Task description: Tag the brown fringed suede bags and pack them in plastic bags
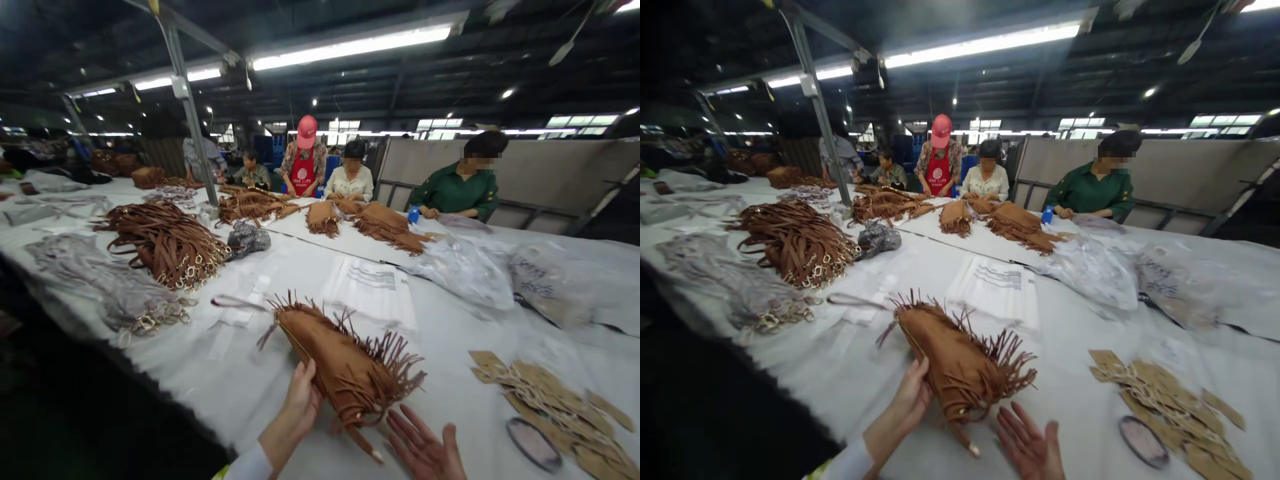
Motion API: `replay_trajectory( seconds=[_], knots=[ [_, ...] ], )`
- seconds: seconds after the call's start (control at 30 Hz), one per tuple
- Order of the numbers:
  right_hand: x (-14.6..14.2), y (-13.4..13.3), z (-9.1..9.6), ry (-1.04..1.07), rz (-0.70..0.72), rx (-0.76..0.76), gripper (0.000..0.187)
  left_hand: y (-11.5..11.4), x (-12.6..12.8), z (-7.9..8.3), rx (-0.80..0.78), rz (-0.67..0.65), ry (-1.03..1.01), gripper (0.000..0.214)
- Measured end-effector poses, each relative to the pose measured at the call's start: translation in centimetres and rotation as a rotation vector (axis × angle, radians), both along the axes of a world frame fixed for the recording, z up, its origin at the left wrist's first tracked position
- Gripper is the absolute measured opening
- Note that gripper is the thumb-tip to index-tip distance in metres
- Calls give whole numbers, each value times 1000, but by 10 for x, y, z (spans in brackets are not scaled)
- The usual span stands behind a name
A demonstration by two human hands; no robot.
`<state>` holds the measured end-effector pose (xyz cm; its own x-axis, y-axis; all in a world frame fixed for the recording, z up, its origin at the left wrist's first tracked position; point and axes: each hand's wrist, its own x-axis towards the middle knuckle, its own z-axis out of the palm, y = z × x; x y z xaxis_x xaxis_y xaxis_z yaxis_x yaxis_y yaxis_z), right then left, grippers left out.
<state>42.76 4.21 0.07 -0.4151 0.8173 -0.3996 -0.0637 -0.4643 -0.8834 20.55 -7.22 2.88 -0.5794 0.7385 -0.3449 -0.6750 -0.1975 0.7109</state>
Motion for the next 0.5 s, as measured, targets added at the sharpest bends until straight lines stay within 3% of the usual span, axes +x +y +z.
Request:
replay_trajectory(
  seconds=[0.1, 0.17, 0.23, 0.3, 0.4, 0.5],
  knots=[
    [-7, -27, 18, -67, -32, -48, 76, -29, 56, -35, -219, -253, -59, 55],
    [-8, -35, 23, -167, -53, 29, 79, -47, 69, -43, -350, -449, 13, 55],
    [-7, -35, 21, -248, -71, 80, 80, -62, 64, -40, -425, -569, 119, 49],
    [-6, -32, 15, -287, -67, 103, 79, -76, 45, -31, -439, -533, 238, 36],
    [-5, -27, 5, -310, -57, 153, 76, -100, 2, -15, -518, -259, 785, 16],
    [-8, -22, 2, -351, -67, 181, 71, -125, -40, -6, -787, -66, 1385, 35]
  ],
)
